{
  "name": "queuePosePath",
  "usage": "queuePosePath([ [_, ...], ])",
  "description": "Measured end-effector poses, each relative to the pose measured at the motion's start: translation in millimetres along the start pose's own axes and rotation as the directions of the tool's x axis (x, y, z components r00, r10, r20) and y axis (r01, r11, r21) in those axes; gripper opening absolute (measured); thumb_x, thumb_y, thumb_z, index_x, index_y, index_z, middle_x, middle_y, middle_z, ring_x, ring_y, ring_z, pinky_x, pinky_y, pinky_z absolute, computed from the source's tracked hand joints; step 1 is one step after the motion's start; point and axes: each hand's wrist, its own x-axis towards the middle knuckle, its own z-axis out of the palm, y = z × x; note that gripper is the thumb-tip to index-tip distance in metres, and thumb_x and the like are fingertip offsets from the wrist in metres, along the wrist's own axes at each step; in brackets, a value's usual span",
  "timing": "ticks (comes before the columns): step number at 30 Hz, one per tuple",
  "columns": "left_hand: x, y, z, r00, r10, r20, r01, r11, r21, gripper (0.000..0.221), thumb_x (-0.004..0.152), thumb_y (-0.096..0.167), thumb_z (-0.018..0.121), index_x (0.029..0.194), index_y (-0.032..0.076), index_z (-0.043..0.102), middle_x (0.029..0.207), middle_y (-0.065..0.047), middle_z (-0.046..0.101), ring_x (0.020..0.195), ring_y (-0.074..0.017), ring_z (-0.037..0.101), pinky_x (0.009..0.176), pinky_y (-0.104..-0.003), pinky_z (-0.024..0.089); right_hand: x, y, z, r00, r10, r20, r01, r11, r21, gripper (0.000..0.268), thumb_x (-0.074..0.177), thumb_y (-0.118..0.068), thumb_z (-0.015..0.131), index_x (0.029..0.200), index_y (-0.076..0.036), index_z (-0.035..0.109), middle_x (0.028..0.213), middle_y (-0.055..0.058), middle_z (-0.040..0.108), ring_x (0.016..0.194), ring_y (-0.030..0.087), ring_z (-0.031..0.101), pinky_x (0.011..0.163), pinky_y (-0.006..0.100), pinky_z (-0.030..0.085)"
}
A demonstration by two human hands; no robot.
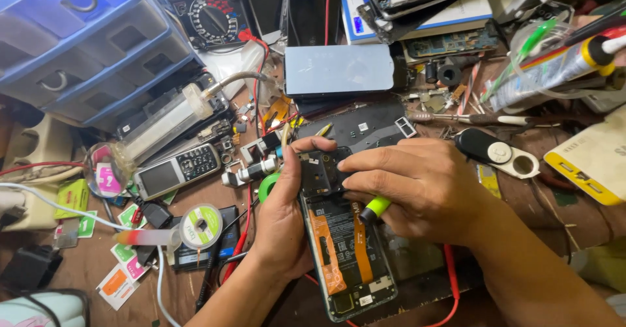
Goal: Assembling or disassembling a smartphone chassis by removing screws and prying internal components.
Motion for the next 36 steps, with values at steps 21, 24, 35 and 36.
queuePosePath([
  [21,2,-8,-3,0.995,0.089,0.039,-0.088,0.996,-0.033,0.040,0.106,0.050,0.043,0.113,0.013,0.057,0.086,-0.012,0.063,0.070,-0.0212,0.066,0.064,-0.036,0.057,-5,-1,4,1.000,0.012,0.006,-0.012,1.000,-0.003,0.068,0.061,0.002,0.055,0.128,-0.007,0.064,0.125,0.014,0.074,0.099,0.028,0.078,0.071,0.039,0.055],
  [24,0,-9,-4,0.990,0.094,0.106,-0.081,0.990,-0.117,0.038,0.107,0.048,0.043,0.113,0.013,0.054,0.092,-0.015,0.060,0.074,-0.0218,0.061,0.066,-0.036,0.056,-1,-4,5,0.999,-0.045,-0.012,0.044,0.996,-0.075,0.059,0.071,0.004,0.052,0.127,-0.005,0.067,0.127,0.014,0.074,0.094,0.024,0.076,0.066,0.037,0.050],
  [35,-4,-8,-4,0.981,0.168,0.096,-0.163,0.985,-0.056,0.045,0.106,0.052,0.040,0.116,0.010,0.055,0.090,-0.009,0.056,0.072,-0.0174,0.060,0.069,-0.033,0.054,1,-13,5,0.993,-0.113,0.038,0.119,0.953,-0.278,0.044,0.103,-0.018,0.035,0.134,-0.004,0.064,0.136,0.016,0.069,0.066,0.021,0.057,0.058,0.039,0.043],
  [36,-4,-8,-4,0.982,0.163,0.097,-0.158,0.986,-0.061,0.048,0.105,0.054,0.040,0.116,0.010,0.056,0.089,-0.009,0.056,0.072,-0.0181,0.060,0.069,-0.033,0.054,2,-14,4,0.990,-0.127,0.065,0.141,0.941,-0.309,0.052,0.107,-0.028,0.028,0.134,-0.002,0.063,0.137,0.017,0.068,0.068,0.022,0.059,0.059,0.040,0.043],
])
